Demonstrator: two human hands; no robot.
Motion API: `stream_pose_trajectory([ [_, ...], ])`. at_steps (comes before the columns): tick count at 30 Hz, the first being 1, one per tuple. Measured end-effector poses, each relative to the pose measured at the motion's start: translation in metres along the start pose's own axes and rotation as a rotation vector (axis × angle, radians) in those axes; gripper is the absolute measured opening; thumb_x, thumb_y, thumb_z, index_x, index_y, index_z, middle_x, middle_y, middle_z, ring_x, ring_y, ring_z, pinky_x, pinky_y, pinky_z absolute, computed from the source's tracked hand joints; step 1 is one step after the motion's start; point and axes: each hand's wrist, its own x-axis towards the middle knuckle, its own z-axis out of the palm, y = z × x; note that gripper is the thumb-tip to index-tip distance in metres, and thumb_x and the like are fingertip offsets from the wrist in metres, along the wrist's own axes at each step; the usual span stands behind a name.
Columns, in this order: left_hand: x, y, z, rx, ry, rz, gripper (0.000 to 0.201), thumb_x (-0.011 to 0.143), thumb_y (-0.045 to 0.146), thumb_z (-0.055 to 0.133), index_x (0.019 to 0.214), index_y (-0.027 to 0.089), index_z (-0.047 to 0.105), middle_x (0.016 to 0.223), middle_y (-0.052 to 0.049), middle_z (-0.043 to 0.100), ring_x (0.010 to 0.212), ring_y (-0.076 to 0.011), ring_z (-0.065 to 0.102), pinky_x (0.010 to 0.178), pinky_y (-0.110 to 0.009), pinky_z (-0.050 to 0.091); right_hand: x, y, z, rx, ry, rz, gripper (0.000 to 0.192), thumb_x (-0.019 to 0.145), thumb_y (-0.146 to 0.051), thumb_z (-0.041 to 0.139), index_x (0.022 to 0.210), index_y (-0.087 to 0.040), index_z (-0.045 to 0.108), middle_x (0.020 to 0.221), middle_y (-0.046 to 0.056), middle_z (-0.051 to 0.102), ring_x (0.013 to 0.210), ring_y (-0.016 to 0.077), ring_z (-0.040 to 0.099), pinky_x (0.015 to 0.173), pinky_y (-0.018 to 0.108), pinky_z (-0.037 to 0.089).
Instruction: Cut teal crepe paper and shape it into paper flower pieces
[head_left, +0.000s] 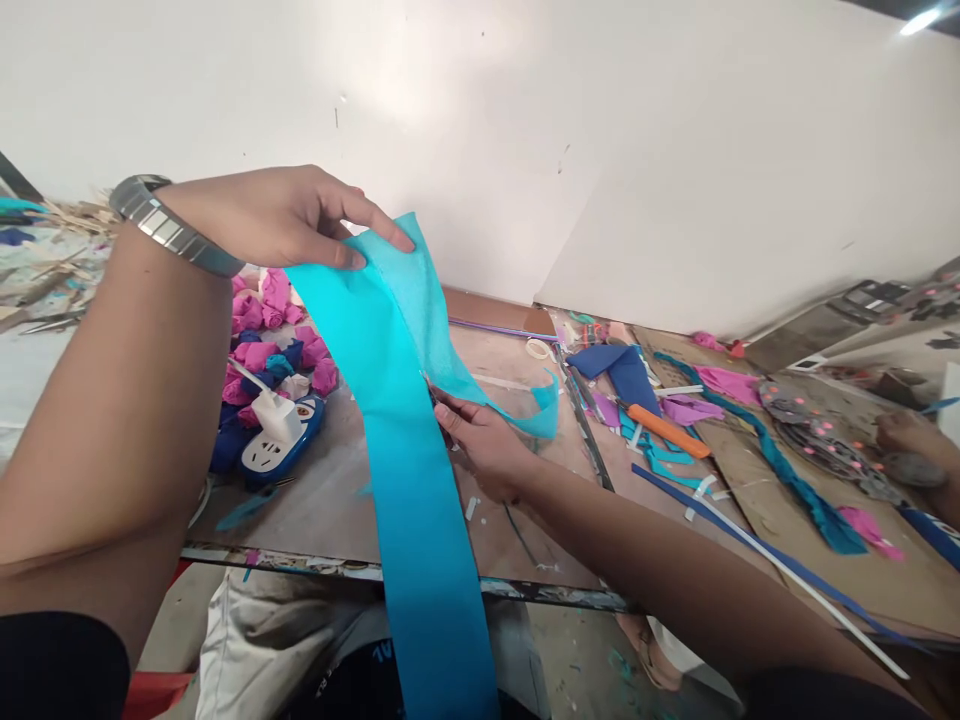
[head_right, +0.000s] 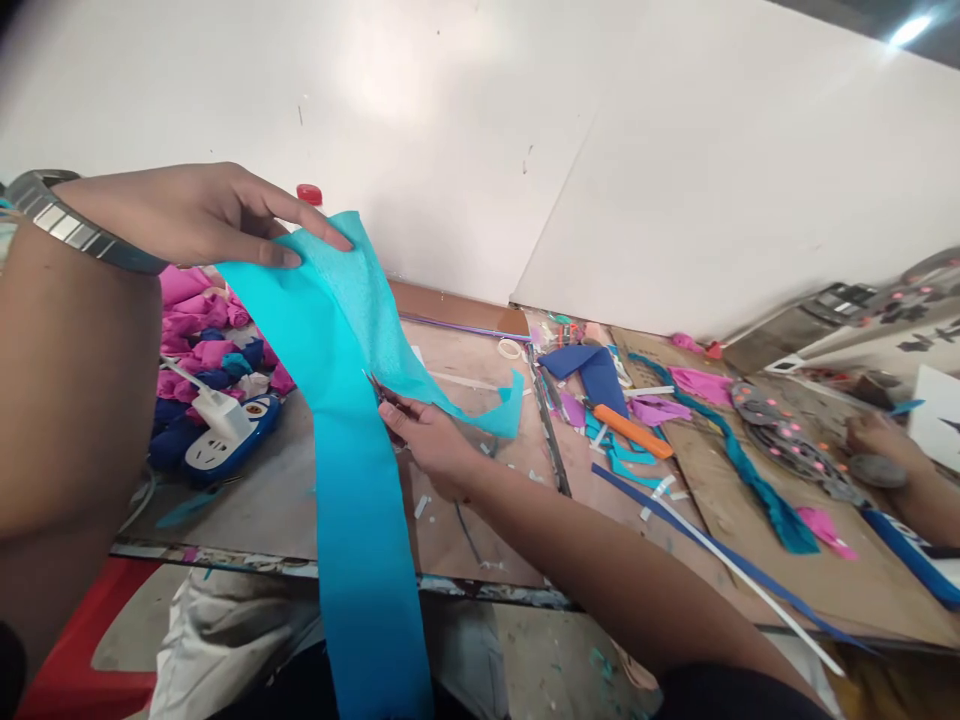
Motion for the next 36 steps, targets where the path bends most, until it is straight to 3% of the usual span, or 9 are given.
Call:
stream_pose_trajectory([
  [1,-0.002,0.002,0.001,0.109,-0.222,-0.027,0.053,0.078,0.053,0.083,0.119,0.022,0.071,0.057,0.005,0.049,0.074,-0.0159,0.056,0.103,-0.069,0.040,-0.001,-0.001,0.002,0.003,0.004,0.015,0.063,0.072,-0.055,0.086,0.128,-0.031,0.071,0.089,-0.004,0.074,0.073,0.0110,0.060,0.068,0.023,0.052],
  [3,-0.004,0.006,0.002,0.167,-0.320,-0.060,0.058,0.073,0.051,0.087,0.121,0.021,0.071,0.055,0.005,0.044,0.074,-0.0162,0.053,0.109,-0.071,0.034,-0.001,-0.002,0.005,0.014,0.015,0.040,0.066,0.070,-0.056,0.088,0.130,-0.033,0.070,0.092,-0.003,0.076,0.077,0.0127,0.063,0.072,0.025,0.055],
  [6,-0.003,0.008,0.003,0.137,-0.274,-0.128,0.059,0.074,0.040,0.090,0.125,0.017,0.070,0.061,0.005,0.046,0.077,-0.0161,0.053,0.114,-0.069,0.027,0.000,0.000,0.009,0.053,0.021,0.036,0.066,0.069,-0.054,0.089,0.129,-0.034,0.071,0.102,-0.003,0.077,0.083,0.0152,0.067,0.081,0.030,0.058],
  [8,-0.003,0.008,0.004,0.155,-0.267,-0.125,0.056,0.078,0.036,0.087,0.126,0.015,0.069,0.066,0.004,0.049,0.075,-0.0129,0.051,0.112,-0.061,0.033,0.002,0.002,0.010,0.073,0.019,0.005,0.061,0.071,-0.052,0.088,0.127,-0.033,0.072,0.111,-0.002,0.077,0.089,0.0162,0.069,0.086,0.031,0.058],
  [11,-0.004,0.008,0.004,0.264,-0.315,-0.016,0.054,0.088,0.041,0.075,0.133,0.014,0.065,0.071,0.004,0.054,0.065,-0.0055,0.041,0.091,-0.040,0.046,0.003,0.005,0.012,0.074,0.019,-0.048,0.055,0.074,-0.050,0.087,0.124,-0.031,0.074,0.113,-0.002,0.077,0.093,0.0176,0.070,0.090,0.032,0.058],
  [14,-0.007,0.011,0.003,0.338,-0.355,0.094,0.054,0.093,0.041,0.064,0.140,0.014,0.062,0.075,0.003,0.058,0.060,-0.0037,0.034,0.066,-0.024,0.036,0.002,0.005,0.013,0.068,0.041,-0.083,0.055,0.073,-0.051,0.087,0.123,-0.030,0.075,0.116,-0.001,0.077,0.097,0.0185,0.070,0.089,0.032,0.058],
  [18,-0.007,0.012,0.004,0.362,-0.344,0.152,0.050,0.093,0.034,0.062,0.140,0.019,0.064,0.083,0.001,0.061,0.058,-0.0037,0.036,0.056,-0.022,0.028,0.000,0.005,0.014,0.054,0.093,-0.097,0.056,0.071,-0.051,0.088,0.122,-0.030,0.075,0.114,-0.001,0.077,0.087,0.0159,0.067,0.078,0.028,0.058],
  [24,-0.005,0.009,0.004,0.348,-0.343,0.149,0.050,0.092,0.030,0.064,0.141,0.021,0.063,0.090,0.000,0.065,0.057,-0.0039,0.034,0.057,-0.023,0.028,0.000,0.003,0.014,-0.021,0.084,-0.144,0.059,0.075,-0.054,0.083,0.127,-0.027,0.073,0.084,-0.003,0.070,0.063,0.0085,0.049,0.058,0.021,0.046],
  [36,-0.004,0.004,0.002,0.292,-0.339,0.172,0.049,0.093,0.028,0.066,0.140,0.017,0.063,0.054,0.006,0.051,0.050,-0.0050,0.028,0.049,-0.021,0.025,0.002,0.003,0.011,-0.088,0.066,-0.171,0.052,0.084,-0.054,0.076,0.127,-0.026,0.073,0.065,-0.006,0.045,0.059,0.0083,0.032,0.052,0.020,0.032],
])
